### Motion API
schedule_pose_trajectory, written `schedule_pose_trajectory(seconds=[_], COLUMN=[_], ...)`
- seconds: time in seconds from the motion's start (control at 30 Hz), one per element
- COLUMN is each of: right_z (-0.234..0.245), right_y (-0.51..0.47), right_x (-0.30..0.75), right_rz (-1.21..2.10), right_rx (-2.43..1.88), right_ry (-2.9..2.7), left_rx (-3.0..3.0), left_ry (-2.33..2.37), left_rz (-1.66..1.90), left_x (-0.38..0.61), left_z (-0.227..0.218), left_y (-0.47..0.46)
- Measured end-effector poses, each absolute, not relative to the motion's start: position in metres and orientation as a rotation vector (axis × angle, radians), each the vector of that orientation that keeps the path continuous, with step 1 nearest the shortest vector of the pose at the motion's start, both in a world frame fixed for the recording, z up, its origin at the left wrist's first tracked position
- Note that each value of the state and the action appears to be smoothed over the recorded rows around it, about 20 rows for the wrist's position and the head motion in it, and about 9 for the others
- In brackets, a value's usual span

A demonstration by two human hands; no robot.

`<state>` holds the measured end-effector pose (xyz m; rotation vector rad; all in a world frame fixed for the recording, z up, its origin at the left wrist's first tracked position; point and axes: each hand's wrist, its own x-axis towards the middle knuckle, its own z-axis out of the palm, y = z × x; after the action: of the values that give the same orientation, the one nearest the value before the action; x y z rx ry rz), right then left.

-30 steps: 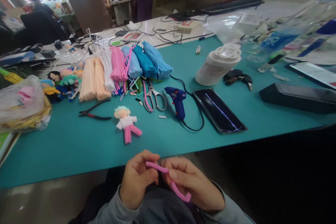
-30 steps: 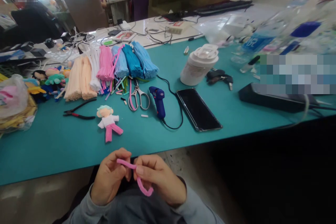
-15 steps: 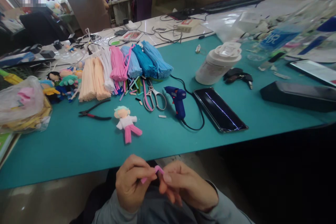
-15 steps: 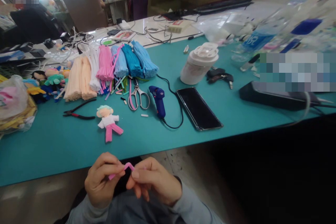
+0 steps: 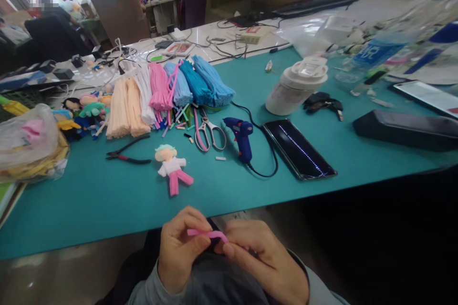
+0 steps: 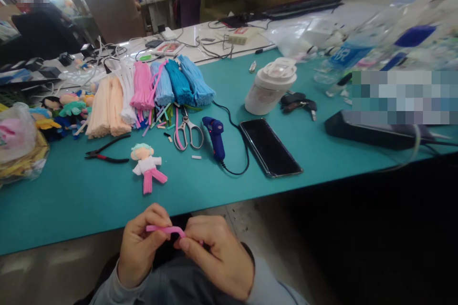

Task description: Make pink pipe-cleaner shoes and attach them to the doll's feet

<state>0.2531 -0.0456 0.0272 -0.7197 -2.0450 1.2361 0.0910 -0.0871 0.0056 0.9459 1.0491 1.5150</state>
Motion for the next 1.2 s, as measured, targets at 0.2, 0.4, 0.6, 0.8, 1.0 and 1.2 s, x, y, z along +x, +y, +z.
schedule_pose_trajectory(seconds=[0.2, 0.4, 0.6, 0.8, 1.0, 1.2], right_z=[0.028, 0.035, 0.037, 0.039, 0.037, 0.036], right_y=[-0.045, -0.049, -0.049, -0.045, -0.044, -0.041], right_x=[0.254, 0.258, 0.258, 0.256, 0.259, 0.264], right_rz=[1.713, 2.081, 2.041, 1.421, 0.987, 1.23], right_rx=[-0.702, -0.802, -0.859, -0.689, -0.621, -0.595], right_ry=[-1.855, -1.671, -1.731, -2.122, -2.339, -2.341], left_rx=[1.566, 1.755, 1.675, 1.253, 0.574, 0.894], left_ry=[1.023, 0.915, 0.955, 1.046, 1.036, 0.993], left_rz=[1.604, 1.596, 1.576, 1.517, 1.299, 1.507], left_x=[0.086, 0.085, 0.085, 0.091, 0.099, 0.093], left_z=[0.016, 0.009, 0.014, 0.013, -0.002, 0.01], left_y=[-0.092, -0.091, -0.09, -0.091, -0.091, -0.089])
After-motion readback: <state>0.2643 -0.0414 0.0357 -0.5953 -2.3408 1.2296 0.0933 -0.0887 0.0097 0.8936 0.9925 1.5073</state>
